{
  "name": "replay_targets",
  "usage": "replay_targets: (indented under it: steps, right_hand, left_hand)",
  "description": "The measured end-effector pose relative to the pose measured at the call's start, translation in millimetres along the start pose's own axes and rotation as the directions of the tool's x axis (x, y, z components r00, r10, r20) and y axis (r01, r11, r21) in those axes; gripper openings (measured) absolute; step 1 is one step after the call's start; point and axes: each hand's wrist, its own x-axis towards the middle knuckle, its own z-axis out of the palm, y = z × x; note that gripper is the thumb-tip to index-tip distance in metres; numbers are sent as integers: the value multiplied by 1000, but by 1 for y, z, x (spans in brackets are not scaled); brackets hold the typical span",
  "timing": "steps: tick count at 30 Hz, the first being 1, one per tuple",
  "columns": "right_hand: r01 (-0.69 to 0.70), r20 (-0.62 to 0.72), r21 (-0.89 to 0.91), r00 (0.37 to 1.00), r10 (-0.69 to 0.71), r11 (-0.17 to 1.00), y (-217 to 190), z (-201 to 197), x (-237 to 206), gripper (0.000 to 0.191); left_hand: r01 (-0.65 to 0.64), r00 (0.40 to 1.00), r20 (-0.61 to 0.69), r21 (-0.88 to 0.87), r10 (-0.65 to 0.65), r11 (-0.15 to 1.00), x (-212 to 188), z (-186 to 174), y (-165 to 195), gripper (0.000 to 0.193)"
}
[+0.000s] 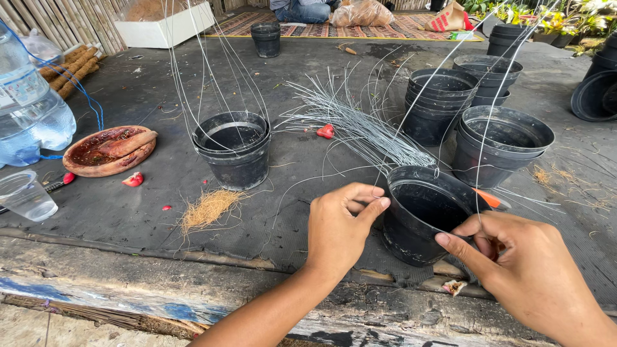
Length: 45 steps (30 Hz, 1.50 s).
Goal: The person is assembling a hanging basket by inserting metal wires into a black plastic pot and bending them to secure them. They then pick up a separate wire loop and begin to manipulate it.
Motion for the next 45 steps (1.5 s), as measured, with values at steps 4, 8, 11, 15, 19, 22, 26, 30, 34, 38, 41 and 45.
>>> replay_targets:
  steps: [4, 8, 11, 15, 19, 22, 26, 30, 34, 38, 41, 45]
  right_hand:
    - [59, -55, 53, 997, -56, 997, 1, 5, -2, 25]
    - [85, -62, 65, 995, -81, 994, 2, 7, -1, 26]
    - [98, -72, 85, 993, -92, 992, 3, 7, -1, 27]
    - [95, -36, 45, 995, -93, 995, 4, 8, 0, 23]
    - [113, -50, 95, 993, -108, 989, 8, 7, 0, 28]
    - [94, -18, 60, 996, -93, 994, 10, 6, 0, 29]
    - [96, -5, 30, 995, -96, 995, 10, 6, 3, 26]
    - [98, -10, 33, 995, -98, 995, 10, 7, 4, 25]
    - [64, 0, 55, 998, -64, 996, 10, 8, 4, 29]
    - [38, 8, 48, 999, -38, 998, 9, 8, 6, 26]
    - [43, 0, 63, 999, -43, 997, 9, 8, 7, 25]
    - [58, 6, -10, 998, -58, 998, 11, 8, 6, 25]
  left_hand:
    - [-141, 983, -94, 169, 158, 976, -2, -1, 3, 25]
    - [-261, 955, -47, 327, 292, 908, -9, 1, 6, 24]
    - [-320, 939, 3, 364, 343, 875, -12, 1, 7, 27]
    - [-401, 909, 95, 465, 406, 789, -7, -8, 6, 31]
    - [-607, 783, 183, 440, 595, 662, 12, -28, 6, 24]
    - [-652, 755, 234, 366, 613, 664, 24, -40, 7, 16]
    - [-580, 809, 265, 209, 525, 787, 30, -39, 10, 15]
    - [-373, 915, 237, 192, 326, 908, 30, -28, 9, 15]
    - [-245, 960, 162, 76, 230, 967, 30, -19, 5, 16]
    - [-166, 981, 97, -7, 166, 986, 26, -12, 0, 15]
    - [-155, 986, 54, -21, 156, 988, 25, -7, -2, 15]
    - [-158, 987, 9, -83, 159, 984, 19, -1, -5, 16]
